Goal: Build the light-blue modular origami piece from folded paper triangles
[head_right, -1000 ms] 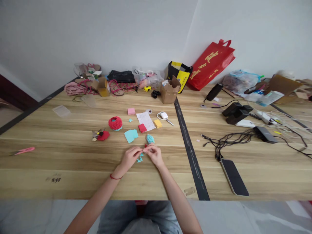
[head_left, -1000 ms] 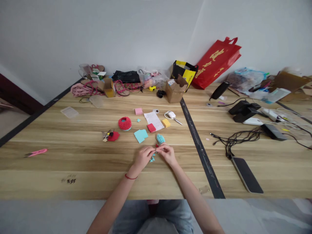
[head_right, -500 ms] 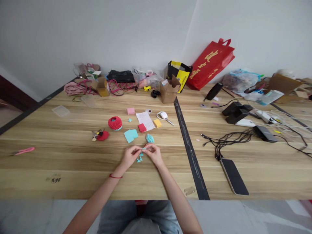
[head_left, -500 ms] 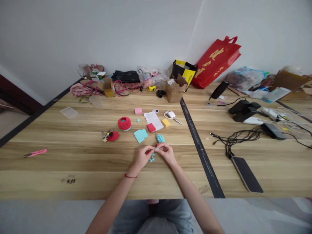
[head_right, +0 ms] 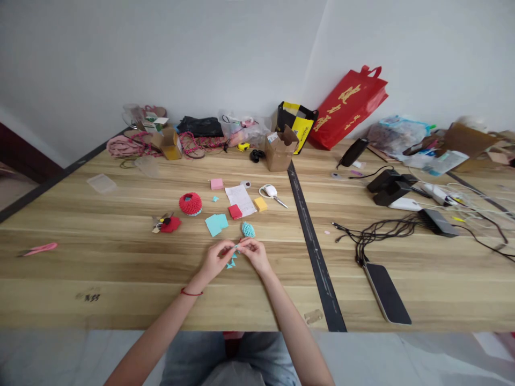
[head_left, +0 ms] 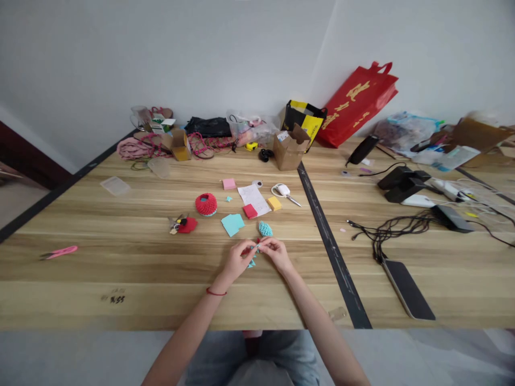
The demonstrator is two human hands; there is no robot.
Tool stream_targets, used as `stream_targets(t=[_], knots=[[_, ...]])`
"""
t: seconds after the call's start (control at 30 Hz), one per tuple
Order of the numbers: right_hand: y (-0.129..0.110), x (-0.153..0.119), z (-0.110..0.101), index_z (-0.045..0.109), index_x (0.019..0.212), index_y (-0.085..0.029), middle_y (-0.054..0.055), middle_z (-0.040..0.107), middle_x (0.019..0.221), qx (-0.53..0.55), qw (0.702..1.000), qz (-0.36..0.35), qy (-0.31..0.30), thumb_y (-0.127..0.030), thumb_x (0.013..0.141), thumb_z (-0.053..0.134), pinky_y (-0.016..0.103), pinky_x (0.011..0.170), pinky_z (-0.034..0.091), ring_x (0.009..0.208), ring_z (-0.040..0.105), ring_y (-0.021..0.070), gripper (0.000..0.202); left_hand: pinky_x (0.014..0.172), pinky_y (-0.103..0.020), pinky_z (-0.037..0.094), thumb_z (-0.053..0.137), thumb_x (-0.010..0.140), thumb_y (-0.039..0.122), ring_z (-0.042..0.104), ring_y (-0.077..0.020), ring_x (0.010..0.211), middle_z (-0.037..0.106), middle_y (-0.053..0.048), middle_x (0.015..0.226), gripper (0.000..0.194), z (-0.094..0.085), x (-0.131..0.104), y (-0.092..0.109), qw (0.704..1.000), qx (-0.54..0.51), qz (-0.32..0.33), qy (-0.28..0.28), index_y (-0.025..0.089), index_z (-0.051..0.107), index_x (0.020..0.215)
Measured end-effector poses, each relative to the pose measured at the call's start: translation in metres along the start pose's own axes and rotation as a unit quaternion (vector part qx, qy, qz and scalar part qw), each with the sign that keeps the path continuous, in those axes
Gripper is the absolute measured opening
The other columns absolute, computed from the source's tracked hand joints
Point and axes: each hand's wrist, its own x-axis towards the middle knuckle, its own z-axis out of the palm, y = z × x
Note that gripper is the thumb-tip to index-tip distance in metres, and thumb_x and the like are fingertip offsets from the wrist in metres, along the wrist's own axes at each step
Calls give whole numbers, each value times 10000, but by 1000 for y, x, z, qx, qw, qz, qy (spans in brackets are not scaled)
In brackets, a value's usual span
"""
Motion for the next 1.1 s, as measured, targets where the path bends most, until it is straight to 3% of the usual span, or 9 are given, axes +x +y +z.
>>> stream_targets(t=[0.23, 0.57, 0.8, 1.1], knots=[[3, 1, 1, 659, 723, -194, -1, 638, 639, -16, 1000, 7, -4, -446, 648, 749, 259, 579, 470, 558, 553, 130, 278, 581, -211, 497, 538, 866, 256, 613, -119, 660, 674, -39, 769, 126, 2, -2, -7, 999, 21, 19, 42, 168, 621, 832], [1, 1, 3, 655, 725, -194, -15, 630, 611, -4, 1000, 13, -10, -433, 646, 752, 254, 571, 477, 536, 557, 121, 270, 748, -303, 522, 543, 881, 259, 657, -165, 781, 719, -52, 826, 143, -4, -1, -7, 985, 126, 100, 64, 201, 674, 879], [5, 0, 4, 642, 743, -192, -18, 603, 578, -27, 1000, 6, 7, -438, 662, 736, 243, 523, 438, 506, 524, 118, 276, 677, -275, 542, 582, 852, 284, 669, -166, 753, 726, -69, 826, 162, -4, 3, -10, 997, -1, 20, 70, 171, 698, 833], [3, -2, 4, 643, 665, -179, 8, 619, 650, -97, 994, -37, 29, -409, 680, 725, 245, 539, 423, 539, 508, 118, 244, 681, -254, 528, 623, 806, 318, 643, -157, 757, 684, -66, 809, 182, -1, 7, -17, 990, -116, -64, 45, 148, 667, 760]])
